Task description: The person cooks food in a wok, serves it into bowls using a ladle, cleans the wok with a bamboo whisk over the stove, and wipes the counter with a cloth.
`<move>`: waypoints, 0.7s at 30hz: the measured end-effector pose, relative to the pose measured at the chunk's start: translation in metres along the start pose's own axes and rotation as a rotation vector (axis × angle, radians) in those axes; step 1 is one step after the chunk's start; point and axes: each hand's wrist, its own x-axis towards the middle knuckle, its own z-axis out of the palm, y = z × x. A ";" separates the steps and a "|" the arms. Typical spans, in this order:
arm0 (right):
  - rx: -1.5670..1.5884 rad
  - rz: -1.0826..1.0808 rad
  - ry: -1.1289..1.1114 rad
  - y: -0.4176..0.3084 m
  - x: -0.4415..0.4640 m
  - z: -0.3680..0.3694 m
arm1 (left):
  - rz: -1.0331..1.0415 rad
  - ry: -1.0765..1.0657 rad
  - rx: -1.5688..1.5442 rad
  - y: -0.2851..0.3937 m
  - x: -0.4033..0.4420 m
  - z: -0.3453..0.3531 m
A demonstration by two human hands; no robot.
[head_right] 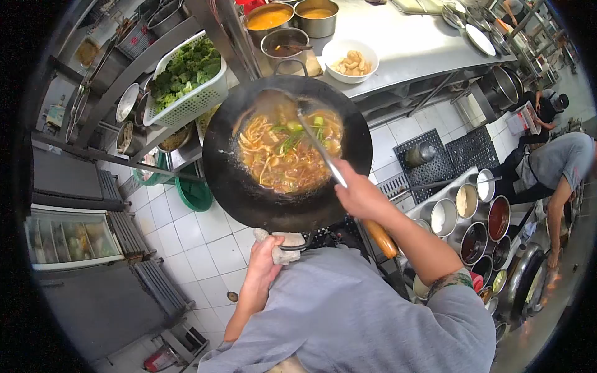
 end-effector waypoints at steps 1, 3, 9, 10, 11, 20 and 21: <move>0.018 0.000 -0.061 -0.005 0.000 0.004 | -0.008 0.008 0.000 0.003 -0.001 0.000; 0.034 -0.101 -0.085 -0.007 -0.014 0.003 | -0.022 0.021 -0.004 0.007 -0.002 0.000; -0.077 0.082 0.159 -0.013 -0.052 -0.027 | -0.042 -0.030 -0.021 0.011 0.005 -0.022; -0.135 0.057 0.196 -0.005 -0.050 -0.027 | -0.035 -0.027 -0.035 0.011 0.006 -0.021; -0.193 0.032 0.233 0.008 -0.044 -0.025 | -0.028 -0.025 -0.050 0.012 0.006 -0.018; 0.027 0.059 -0.071 -0.020 -0.063 -0.008 | -0.024 -0.041 -0.016 0.013 0.007 -0.014; 0.002 0.059 -0.025 -0.016 -0.070 -0.014 | -0.033 -0.042 -0.016 0.014 0.008 -0.017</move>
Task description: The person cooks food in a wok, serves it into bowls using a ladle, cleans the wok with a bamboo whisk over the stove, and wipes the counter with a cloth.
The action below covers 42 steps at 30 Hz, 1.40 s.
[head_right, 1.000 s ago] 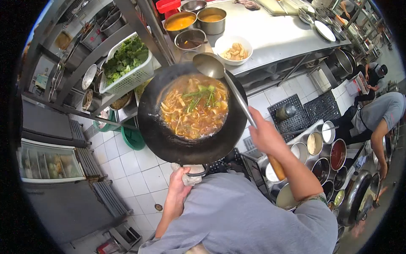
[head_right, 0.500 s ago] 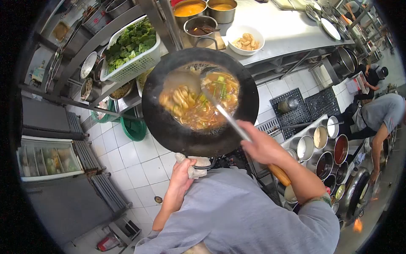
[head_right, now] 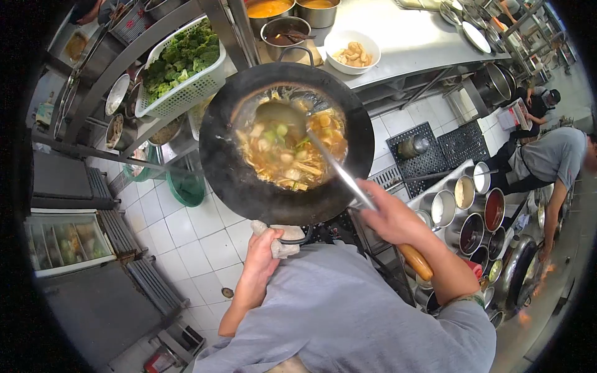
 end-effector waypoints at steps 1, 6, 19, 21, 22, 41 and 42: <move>-0.025 0.004 0.044 0.000 -0.005 -0.004 | -0.011 0.007 -0.002 0.000 0.000 -0.002; -0.214 0.131 0.197 0.009 -0.006 -0.017 | -0.042 0.022 -0.033 0.004 -0.003 0.006; 0.387 0.183 -0.241 -0.037 -0.049 0.000 | -0.009 -0.007 0.015 -0.007 0.006 -0.007; 0.216 -0.015 -0.110 -0.030 -0.046 0.003 | -0.027 -0.001 0.001 -0.001 0.003 -0.009; 0.129 -0.115 -0.050 -0.028 -0.043 0.006 | -0.030 0.006 0.003 -0.001 0.003 -0.012; 1.627 0.396 -0.603 -0.024 0.004 0.018 | -0.026 0.001 0.006 0.025 -0.004 0.007; 1.599 0.356 -0.604 -0.024 -0.001 0.016 | -0.019 -0.008 0.018 0.022 -0.001 0.002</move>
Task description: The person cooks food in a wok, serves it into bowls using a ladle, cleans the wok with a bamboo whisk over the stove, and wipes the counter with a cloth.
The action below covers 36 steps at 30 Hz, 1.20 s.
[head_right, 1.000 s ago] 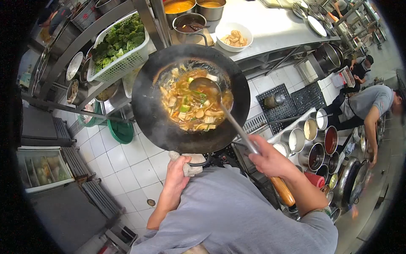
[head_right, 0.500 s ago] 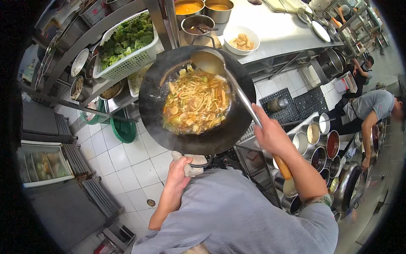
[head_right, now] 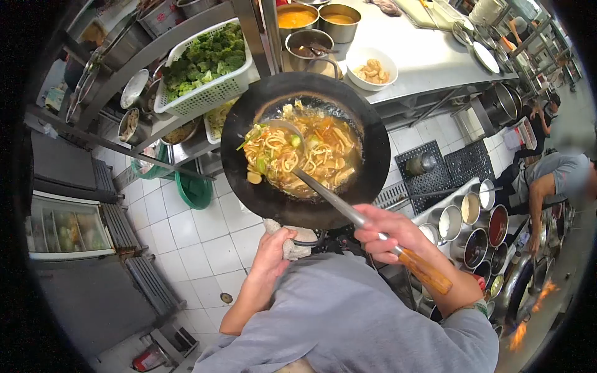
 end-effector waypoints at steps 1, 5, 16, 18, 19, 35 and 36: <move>-0.042 -0.023 -0.015 0.000 -0.007 -0.002 | -0.007 -0.003 -0.016 -0.003 0.002 -0.002; -0.274 -0.183 0.094 0.011 -0.013 -0.025 | -0.017 -0.051 -0.060 -0.014 0.009 -0.005; -0.059 -0.251 0.203 -0.056 -0.034 -0.001 | -0.030 -0.187 -0.053 -0.036 0.038 0.034; -0.039 -0.280 0.238 -0.064 -0.042 0.005 | -0.012 -0.205 -0.043 -0.043 0.044 0.037; -0.027 -0.287 0.224 -0.069 -0.045 0.005 | -0.001 -0.205 -0.043 -0.049 0.046 0.039; 0.087 -0.421 -0.024 -0.200 -0.091 0.038 | -0.028 -0.106 -0.100 -0.061 0.049 0.065; 0.089 -0.436 -0.054 -0.209 -0.092 0.039 | -0.019 -0.101 -0.105 -0.065 0.051 0.064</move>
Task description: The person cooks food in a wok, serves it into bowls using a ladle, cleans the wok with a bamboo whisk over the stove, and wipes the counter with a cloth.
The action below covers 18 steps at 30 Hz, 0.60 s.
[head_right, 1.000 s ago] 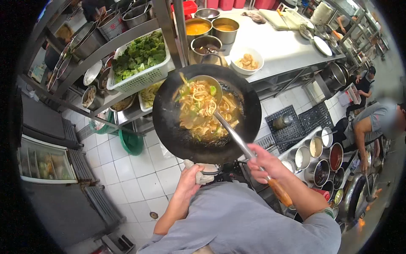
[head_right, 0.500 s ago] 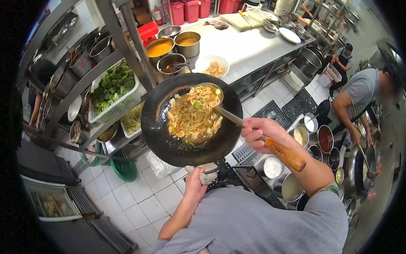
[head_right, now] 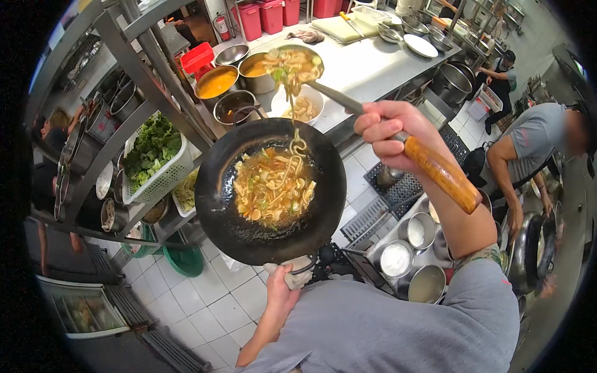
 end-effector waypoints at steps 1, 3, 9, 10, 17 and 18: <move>0.014 -0.043 -0.005 -0.006 0.004 0.001 | 0.011 0.005 -0.005 -0.002 0.001 -0.001; -0.063 -0.100 -0.021 -0.016 0.012 -0.003 | 0.003 0.031 -0.016 -0.006 0.001 -0.004; -0.361 -0.166 0.089 -0.037 0.050 -0.075 | 0.031 0.126 -0.015 -0.004 -0.011 -0.002; -0.433 -0.170 0.121 -0.037 0.058 -0.087 | 0.039 0.129 -0.013 -0.003 -0.014 -0.001; -0.762 -0.134 0.289 -0.043 0.091 -0.153 | 0.002 0.235 0.015 0.009 -0.036 0.016; -0.812 -0.146 0.314 -0.045 0.092 -0.156 | 0.011 0.238 0.025 0.011 -0.038 0.018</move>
